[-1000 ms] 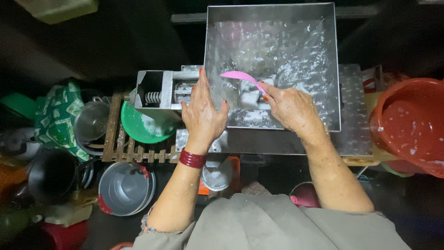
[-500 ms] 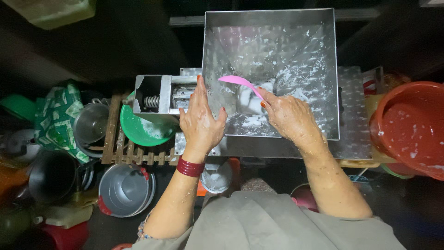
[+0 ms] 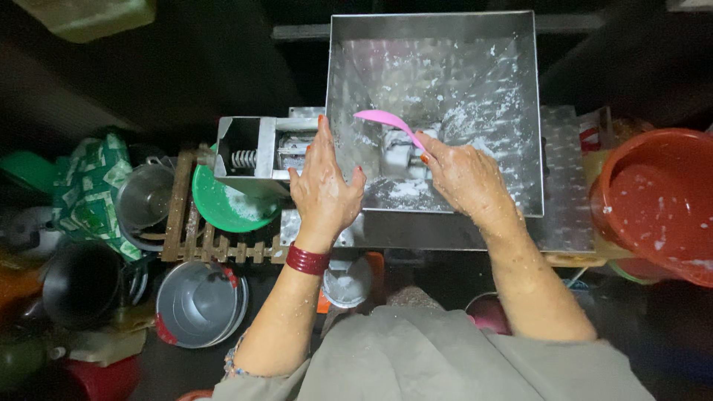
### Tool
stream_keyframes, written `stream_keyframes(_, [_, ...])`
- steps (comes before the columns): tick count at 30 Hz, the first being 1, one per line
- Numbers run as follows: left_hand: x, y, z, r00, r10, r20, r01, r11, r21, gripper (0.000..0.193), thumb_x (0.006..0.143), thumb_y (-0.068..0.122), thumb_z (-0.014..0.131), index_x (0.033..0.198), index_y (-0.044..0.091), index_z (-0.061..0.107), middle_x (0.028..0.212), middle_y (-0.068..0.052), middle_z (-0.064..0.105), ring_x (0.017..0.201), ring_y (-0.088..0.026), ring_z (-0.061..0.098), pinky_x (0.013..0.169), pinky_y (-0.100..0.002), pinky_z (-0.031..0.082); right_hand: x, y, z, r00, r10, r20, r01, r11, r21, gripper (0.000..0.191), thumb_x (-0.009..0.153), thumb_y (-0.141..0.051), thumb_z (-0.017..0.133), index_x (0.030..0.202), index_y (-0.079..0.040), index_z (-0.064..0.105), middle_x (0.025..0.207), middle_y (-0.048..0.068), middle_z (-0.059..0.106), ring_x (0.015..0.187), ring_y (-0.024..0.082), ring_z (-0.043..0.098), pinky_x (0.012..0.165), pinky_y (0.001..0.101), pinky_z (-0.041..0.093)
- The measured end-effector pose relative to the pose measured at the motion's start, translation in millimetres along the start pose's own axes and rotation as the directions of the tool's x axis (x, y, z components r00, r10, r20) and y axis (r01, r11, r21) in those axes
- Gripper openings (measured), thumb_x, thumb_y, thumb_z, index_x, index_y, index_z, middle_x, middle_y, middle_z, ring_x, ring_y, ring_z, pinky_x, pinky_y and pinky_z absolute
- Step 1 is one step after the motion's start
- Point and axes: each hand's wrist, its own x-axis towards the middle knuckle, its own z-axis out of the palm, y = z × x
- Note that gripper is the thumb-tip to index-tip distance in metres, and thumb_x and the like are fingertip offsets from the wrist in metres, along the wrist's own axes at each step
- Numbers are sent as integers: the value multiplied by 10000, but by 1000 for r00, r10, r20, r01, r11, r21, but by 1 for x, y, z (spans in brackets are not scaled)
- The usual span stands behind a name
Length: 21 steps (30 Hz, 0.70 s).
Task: The person operates a metal grinding machine, using a pink plastic spoon to push a white powdery substance through the hopper. They repeatedly scrape the sides of the hopper and add more powder from a green bowl to continue the process.
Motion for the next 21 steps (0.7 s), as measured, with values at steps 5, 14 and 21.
stream_keyframes(5, [-1,-2,0,1000,-20,0,20,1000,-13,1010,797,285,718,1615,140,143,1580,-124,444,1411,-382,450,1076,-766,267,-12,1,-44,951,170,257,-133,979,-157,400,1026,-345,496,1400,-348,636,768,196,708,675,381,692,635,506,541])
stream_keyframes(14, [-2,-4,3,998,-48,34,49,999,-20,1013,809,299,703,1631,143,132,1622,-113,397,1421,-446,428,1091,-774,238,23,18,-23,800,66,596,260,857,-444,259,896,-210,602,993,-56,786,988,186,749,896,372,741,728,476,581])
stream_keyframes(21, [1,-6,4,998,-49,31,49,999,-3,1013,795,307,704,1621,161,136,1623,-85,384,1431,-416,432,1079,-787,238,54,19,-35,855,139,500,39,944,-329,267,913,-200,568,1085,-148,765,950,194,765,882,378,745,775,524,571])
